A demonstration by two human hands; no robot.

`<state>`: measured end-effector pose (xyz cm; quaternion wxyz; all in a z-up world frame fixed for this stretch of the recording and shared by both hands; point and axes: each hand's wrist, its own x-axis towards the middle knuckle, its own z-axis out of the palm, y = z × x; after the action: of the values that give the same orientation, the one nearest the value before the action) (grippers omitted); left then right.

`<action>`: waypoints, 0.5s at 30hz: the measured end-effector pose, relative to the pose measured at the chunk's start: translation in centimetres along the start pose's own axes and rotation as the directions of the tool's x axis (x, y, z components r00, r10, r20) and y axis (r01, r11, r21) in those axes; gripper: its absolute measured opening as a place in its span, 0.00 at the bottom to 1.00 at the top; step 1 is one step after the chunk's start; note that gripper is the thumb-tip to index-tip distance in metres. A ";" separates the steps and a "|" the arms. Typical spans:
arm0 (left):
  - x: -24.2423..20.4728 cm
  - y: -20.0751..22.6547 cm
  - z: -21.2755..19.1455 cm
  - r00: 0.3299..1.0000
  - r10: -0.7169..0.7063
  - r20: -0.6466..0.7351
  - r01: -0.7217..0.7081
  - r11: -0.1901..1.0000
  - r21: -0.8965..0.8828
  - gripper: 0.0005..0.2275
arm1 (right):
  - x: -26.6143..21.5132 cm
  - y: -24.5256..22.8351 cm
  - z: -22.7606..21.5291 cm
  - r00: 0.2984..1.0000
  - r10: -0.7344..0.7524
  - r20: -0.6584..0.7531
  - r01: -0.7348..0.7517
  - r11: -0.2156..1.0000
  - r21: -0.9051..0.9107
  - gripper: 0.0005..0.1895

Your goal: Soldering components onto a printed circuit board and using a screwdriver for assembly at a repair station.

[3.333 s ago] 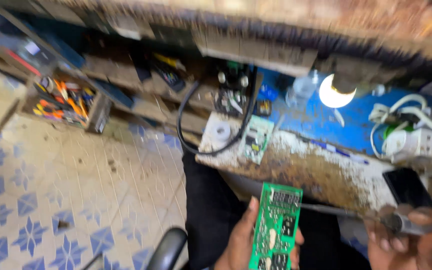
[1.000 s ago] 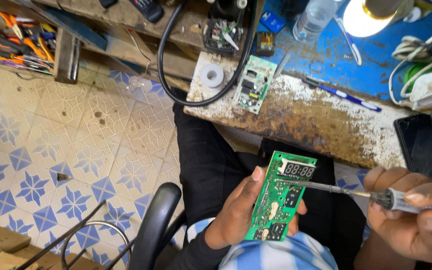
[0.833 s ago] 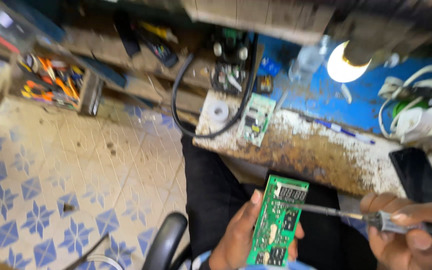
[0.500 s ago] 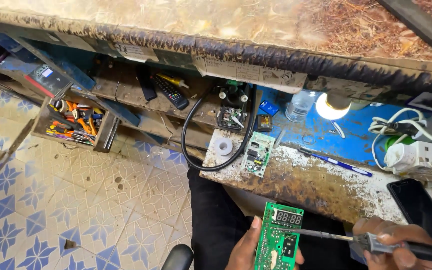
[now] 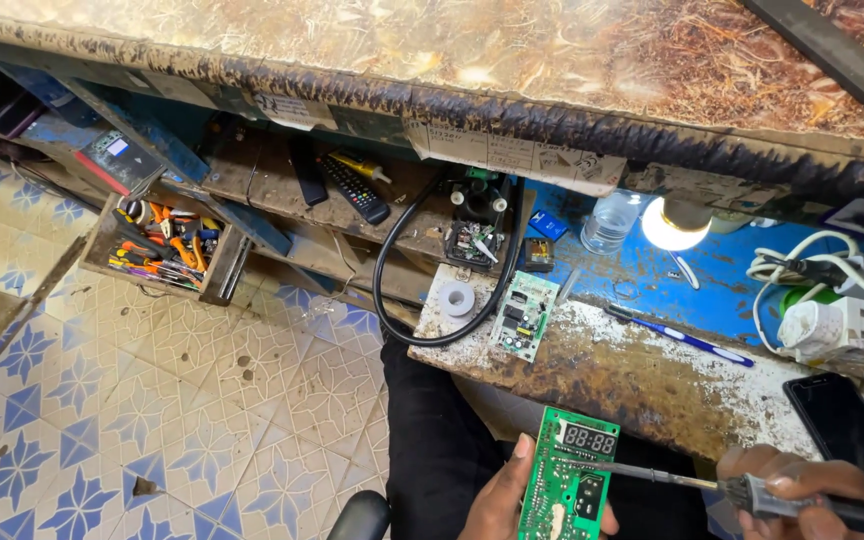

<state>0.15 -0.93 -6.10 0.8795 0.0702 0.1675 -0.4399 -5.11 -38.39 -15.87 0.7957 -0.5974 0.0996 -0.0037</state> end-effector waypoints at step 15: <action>-0.1 0.6 0.4 0.976 0.063 -0.206 -0.060 0.998 0.018 0.32 | -0.3 1.8 5.0 0.844 -0.501 -0.193 0.523 0.847 0.091 0.11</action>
<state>0.65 -0.61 -5.68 0.8701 0.1257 0.2532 -0.4037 -4.79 -33.08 -16.19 0.7947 -0.5427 0.0002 -0.2719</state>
